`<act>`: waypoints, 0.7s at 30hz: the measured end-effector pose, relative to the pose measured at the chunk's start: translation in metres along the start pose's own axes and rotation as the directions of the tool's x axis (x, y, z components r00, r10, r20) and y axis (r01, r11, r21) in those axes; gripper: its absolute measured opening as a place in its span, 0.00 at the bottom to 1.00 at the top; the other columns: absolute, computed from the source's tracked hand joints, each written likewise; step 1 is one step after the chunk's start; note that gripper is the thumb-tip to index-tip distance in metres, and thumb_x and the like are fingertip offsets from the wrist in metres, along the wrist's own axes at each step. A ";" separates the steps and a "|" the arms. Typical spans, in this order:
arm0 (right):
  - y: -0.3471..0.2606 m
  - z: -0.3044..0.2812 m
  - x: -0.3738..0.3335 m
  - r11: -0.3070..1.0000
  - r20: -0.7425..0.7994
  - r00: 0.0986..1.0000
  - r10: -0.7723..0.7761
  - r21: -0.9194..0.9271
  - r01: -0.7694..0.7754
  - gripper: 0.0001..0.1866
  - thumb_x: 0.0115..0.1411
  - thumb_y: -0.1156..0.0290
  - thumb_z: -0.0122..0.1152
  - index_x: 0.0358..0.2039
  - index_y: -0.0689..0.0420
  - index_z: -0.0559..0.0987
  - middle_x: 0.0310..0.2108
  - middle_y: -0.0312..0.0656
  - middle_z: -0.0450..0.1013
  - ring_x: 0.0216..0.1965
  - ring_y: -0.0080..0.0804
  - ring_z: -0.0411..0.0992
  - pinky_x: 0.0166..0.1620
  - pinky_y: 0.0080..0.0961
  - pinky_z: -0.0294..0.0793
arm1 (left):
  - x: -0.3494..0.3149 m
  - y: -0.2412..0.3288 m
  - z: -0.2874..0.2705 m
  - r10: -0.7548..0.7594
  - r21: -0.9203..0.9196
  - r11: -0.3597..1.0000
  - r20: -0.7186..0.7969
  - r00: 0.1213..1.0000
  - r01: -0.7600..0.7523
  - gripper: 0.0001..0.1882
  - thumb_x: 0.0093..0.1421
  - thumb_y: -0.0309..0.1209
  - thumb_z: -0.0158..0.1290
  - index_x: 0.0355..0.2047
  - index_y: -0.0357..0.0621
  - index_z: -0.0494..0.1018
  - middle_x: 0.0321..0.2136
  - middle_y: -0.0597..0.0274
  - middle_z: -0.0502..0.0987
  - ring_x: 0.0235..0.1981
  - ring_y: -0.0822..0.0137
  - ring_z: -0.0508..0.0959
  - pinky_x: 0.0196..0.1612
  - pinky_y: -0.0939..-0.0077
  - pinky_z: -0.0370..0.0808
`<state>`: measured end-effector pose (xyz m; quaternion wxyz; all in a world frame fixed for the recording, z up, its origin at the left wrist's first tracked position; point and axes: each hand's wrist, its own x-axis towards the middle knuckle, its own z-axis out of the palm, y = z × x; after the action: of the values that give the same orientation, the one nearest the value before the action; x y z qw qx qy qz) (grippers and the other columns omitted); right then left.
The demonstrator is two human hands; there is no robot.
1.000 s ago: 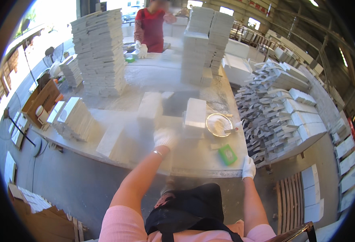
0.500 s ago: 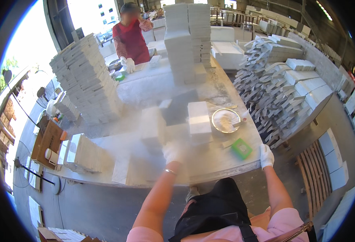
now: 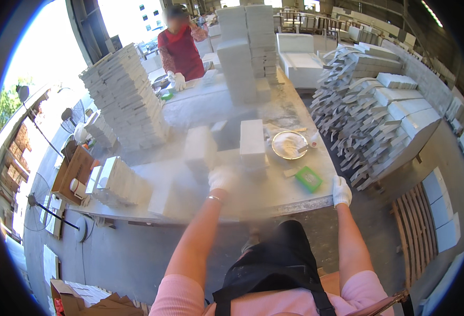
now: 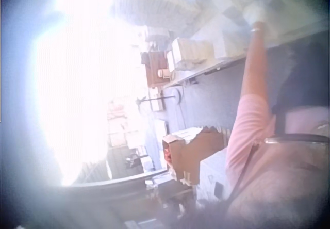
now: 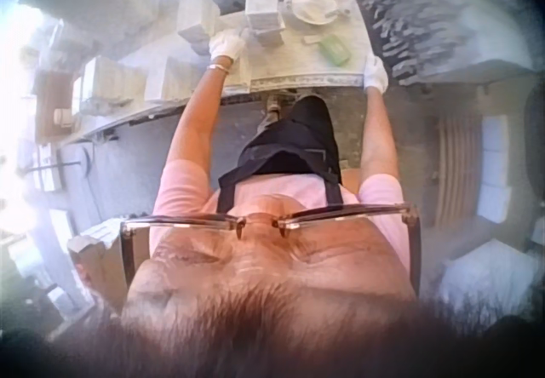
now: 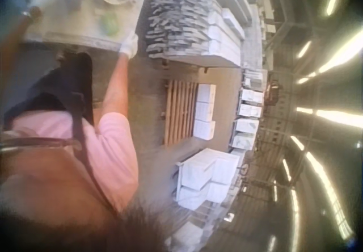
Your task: The person moves a stack of white rectangular blocks, then uses a small metal spatula to scoop white paste from a bowl and apply it into cracks on the blocks. The person repeatedly fills cracks on several blocks and places them on a table.
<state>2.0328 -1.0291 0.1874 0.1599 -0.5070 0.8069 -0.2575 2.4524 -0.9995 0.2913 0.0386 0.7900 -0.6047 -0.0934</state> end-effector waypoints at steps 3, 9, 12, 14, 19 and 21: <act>-0.001 -0.001 -0.001 1.000 0.029 1.000 -0.011 0.023 0.011 0.30 0.67 0.39 0.40 0.52 0.48 0.78 0.48 0.53 0.77 0.50 0.56 0.74 0.53 0.46 0.71 | -0.010 -0.010 0.008 0.072 -0.032 0.997 -0.105 0.992 -0.076 0.26 0.65 0.54 0.44 0.46 0.49 0.78 0.49 0.47 0.78 0.54 0.48 0.74 0.54 0.51 0.71; -0.007 -0.004 -0.003 0.999 0.080 0.997 0.008 0.052 -0.013 0.31 0.66 0.38 0.39 0.54 0.46 0.76 0.48 0.53 0.77 0.51 0.54 0.75 0.52 0.46 0.72 | -0.046 -0.020 0.015 0.237 0.039 0.971 -0.246 0.940 -0.234 0.32 0.65 0.51 0.46 0.62 0.45 0.67 0.63 0.44 0.66 0.64 0.44 0.64 0.62 0.46 0.61; -0.010 -0.003 -0.003 0.999 0.114 0.993 0.035 0.013 -0.037 0.30 0.66 0.38 0.38 0.53 0.47 0.76 0.46 0.53 0.78 0.49 0.55 0.76 0.51 0.48 0.73 | -0.066 -0.022 0.012 0.228 0.017 0.974 -0.133 0.965 -0.228 0.37 0.66 0.54 0.43 0.69 0.46 0.59 0.69 0.42 0.54 0.70 0.38 0.52 0.67 0.43 0.52; -0.012 -0.004 -0.004 0.999 0.095 0.995 0.034 0.012 -0.036 0.30 0.66 0.39 0.38 0.53 0.47 0.76 0.44 0.52 0.79 0.47 0.55 0.76 0.50 0.49 0.74 | -0.079 -0.019 0.013 0.258 0.057 0.966 -0.095 0.961 -0.254 0.37 0.66 0.54 0.43 0.69 0.47 0.59 0.70 0.41 0.53 0.71 0.38 0.51 0.68 0.42 0.50; -0.016 -0.007 -0.009 0.997 0.116 0.992 0.047 0.051 -0.053 0.30 0.67 0.39 0.38 0.53 0.47 0.76 0.44 0.51 0.79 0.47 0.54 0.77 0.49 0.49 0.74 | -0.127 -0.014 0.002 0.362 0.107 0.928 -0.019 0.932 -0.358 0.34 0.66 0.52 0.44 0.67 0.47 0.62 0.70 0.42 0.54 0.71 0.38 0.50 0.70 0.44 0.46; -0.015 -0.008 -0.009 0.997 0.116 0.992 0.041 0.059 -0.049 0.30 0.67 0.40 0.38 0.53 0.48 0.76 0.43 0.51 0.79 0.47 0.54 0.77 0.50 0.49 0.74 | -0.138 -0.013 -0.015 0.416 -0.075 0.908 0.051 0.908 -0.412 0.31 0.67 0.48 0.46 0.65 0.44 0.65 0.68 0.42 0.58 0.70 0.41 0.54 0.70 0.49 0.49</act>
<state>2.0440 -1.0244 0.2025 0.2272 -0.4975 0.7993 -0.2492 2.4326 -0.8637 0.3175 0.0623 0.6387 -0.7562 -0.1279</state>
